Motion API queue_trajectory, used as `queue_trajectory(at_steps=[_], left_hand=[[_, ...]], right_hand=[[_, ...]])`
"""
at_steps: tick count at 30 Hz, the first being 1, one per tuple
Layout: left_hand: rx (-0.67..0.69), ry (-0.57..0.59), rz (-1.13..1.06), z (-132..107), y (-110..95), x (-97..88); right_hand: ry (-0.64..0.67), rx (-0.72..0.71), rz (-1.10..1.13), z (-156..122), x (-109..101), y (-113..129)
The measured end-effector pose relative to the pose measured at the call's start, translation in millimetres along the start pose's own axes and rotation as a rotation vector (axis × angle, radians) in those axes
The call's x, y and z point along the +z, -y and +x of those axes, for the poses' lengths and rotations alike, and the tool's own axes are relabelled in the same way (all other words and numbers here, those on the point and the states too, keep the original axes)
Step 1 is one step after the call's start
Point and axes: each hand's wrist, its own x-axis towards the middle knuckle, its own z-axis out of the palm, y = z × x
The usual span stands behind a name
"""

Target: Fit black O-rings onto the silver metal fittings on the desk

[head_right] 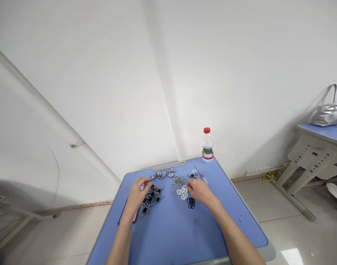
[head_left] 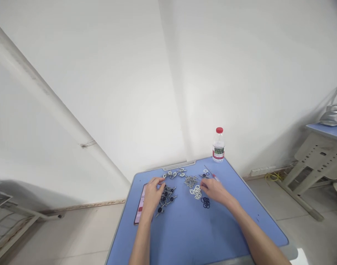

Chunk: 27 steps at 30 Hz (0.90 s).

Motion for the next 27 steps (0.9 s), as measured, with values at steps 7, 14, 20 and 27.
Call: queue_trajectory(at_steps=[7, 14, 20, 27], left_hand=[[-0.007, 0.104, 0.145, 28, -11, -10.1], [-0.138, 0.257, 0.302, 51, 23, 14.5], [-0.157, 0.235, 0.363, 56, 33, 32.2], [-0.129, 0.2, 0.354, 59, 31, 27.7]], right_hand=[[-0.033, 0.002, -0.018, 4, 7, -6], [-0.015, 0.021, -0.031, 6, 8, -8], [-0.017, 0.019, -0.053, 6, 8, -7], [-0.014, 0.02, -0.05, 6, 7, -6]])
